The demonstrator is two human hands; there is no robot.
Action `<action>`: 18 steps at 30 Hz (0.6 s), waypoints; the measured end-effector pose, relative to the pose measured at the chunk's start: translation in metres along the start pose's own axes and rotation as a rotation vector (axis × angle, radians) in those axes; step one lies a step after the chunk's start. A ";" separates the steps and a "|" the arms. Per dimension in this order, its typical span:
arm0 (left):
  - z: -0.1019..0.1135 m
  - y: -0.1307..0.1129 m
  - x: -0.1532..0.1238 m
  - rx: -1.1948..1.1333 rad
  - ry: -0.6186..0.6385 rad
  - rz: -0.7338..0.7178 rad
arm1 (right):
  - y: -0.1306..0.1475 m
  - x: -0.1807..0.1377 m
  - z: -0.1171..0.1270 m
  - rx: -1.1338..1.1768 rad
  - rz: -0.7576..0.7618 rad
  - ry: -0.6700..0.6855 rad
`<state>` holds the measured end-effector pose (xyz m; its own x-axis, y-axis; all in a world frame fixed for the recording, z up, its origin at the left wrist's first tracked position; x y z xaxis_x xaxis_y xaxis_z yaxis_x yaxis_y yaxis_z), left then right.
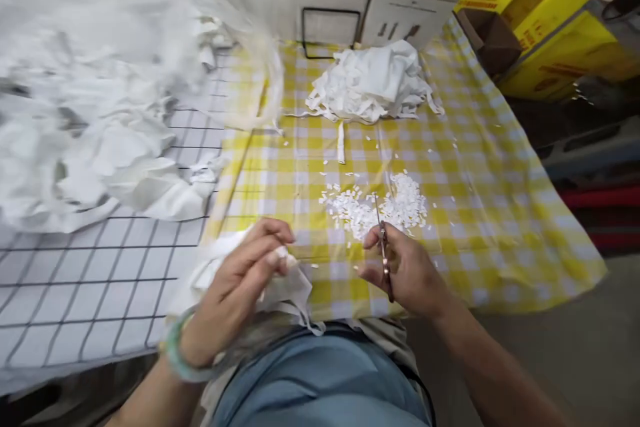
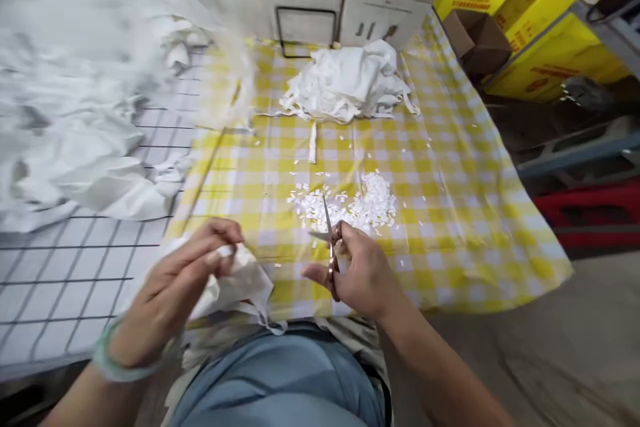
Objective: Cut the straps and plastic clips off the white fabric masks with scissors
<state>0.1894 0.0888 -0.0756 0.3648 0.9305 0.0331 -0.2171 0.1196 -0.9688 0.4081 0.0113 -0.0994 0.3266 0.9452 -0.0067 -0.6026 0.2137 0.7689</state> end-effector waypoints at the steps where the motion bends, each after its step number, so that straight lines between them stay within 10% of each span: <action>1: 0.029 0.003 -0.006 0.095 -0.099 -0.012 | 0.014 0.001 -0.012 0.014 0.081 0.034; 5: 0.107 0.030 -0.044 0.489 -0.270 0.017 | 0.081 -0.014 -0.095 0.082 0.406 0.266; 10: 0.091 0.036 -0.042 0.477 -0.085 -0.056 | 0.123 0.004 -0.137 0.262 0.388 0.286; 13: 0.079 -0.030 0.018 0.423 -0.210 -0.307 | 0.140 0.064 -0.083 0.516 0.307 0.105; 18: 0.026 -0.148 0.162 0.104 -0.236 -0.446 | 0.164 0.181 0.080 0.494 0.382 -0.467</action>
<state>0.2573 0.2313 0.0798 0.2308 0.8324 0.5039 -0.1803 0.5455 -0.8185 0.4262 0.1975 0.0765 0.5000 0.7059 0.5016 -0.3769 -0.3442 0.8600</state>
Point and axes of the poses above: each hand's wrist, its own x-axis towards the middle knuckle, its own z-axis out of the back of the hand, y = z × x, the point moved 8 cm from there along x, towards the middle knuckle, and after that the axes turned 12 degrees about -y, right-handed, at the moved point
